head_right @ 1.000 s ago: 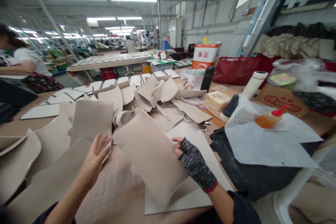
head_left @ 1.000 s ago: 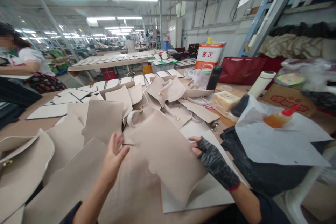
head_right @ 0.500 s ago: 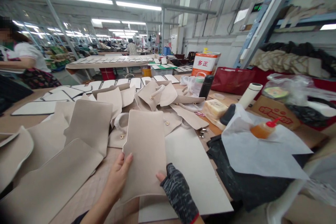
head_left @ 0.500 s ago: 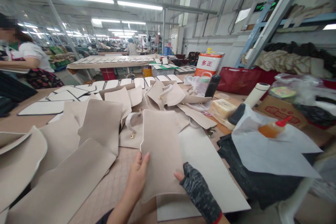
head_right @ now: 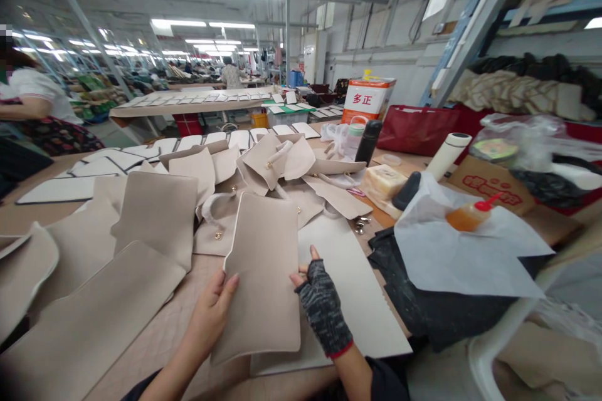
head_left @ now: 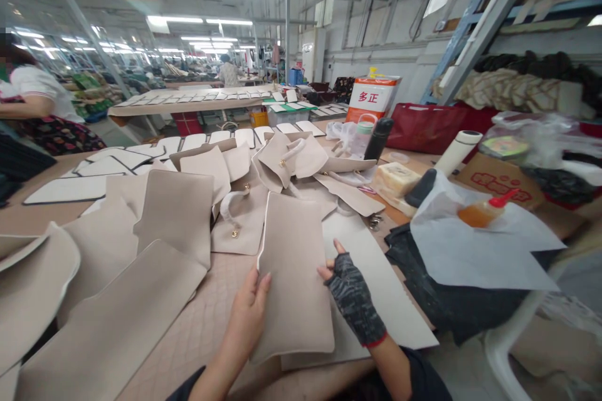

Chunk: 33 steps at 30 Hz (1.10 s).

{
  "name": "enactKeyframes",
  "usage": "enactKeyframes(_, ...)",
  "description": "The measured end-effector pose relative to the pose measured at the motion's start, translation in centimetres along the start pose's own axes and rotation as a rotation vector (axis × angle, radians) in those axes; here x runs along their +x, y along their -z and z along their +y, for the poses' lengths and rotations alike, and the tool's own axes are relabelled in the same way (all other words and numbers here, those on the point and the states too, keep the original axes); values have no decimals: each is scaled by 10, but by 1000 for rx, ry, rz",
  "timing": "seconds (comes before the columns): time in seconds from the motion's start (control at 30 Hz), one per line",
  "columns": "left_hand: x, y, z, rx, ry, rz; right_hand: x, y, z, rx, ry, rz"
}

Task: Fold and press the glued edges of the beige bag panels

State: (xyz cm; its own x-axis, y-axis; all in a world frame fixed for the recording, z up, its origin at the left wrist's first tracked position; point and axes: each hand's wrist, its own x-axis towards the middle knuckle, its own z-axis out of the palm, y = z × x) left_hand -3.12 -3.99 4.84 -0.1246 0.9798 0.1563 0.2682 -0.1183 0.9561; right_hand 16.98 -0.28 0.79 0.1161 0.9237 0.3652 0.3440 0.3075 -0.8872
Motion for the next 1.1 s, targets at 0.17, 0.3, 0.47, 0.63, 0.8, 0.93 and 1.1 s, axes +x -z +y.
enactKeyframes(0.17,-14,-13,2,164,-3,-40,2,-4,-14,-336,242,26)
enactKeyframes(0.3,-18,-17,-2,330,16,-109,-7,-6,-10,-442,386,22)
enactKeyframes(0.47,-20,-15,-3,296,-31,-101,10,9,-8,-319,192,122)
enactKeyframes(0.63,-30,-22,2,363,-12,-191,17,14,-11,-494,359,137)
enactKeyframes(0.8,-37,-24,5,396,-10,-269,16,21,-6,-372,376,75)
enactKeyframes(0.93,-39,-20,6,290,-26,-250,28,31,-9,-225,151,164)
enactKeyframes(1.1,-42,-21,7,256,-11,-271,35,38,-13,-337,266,166)
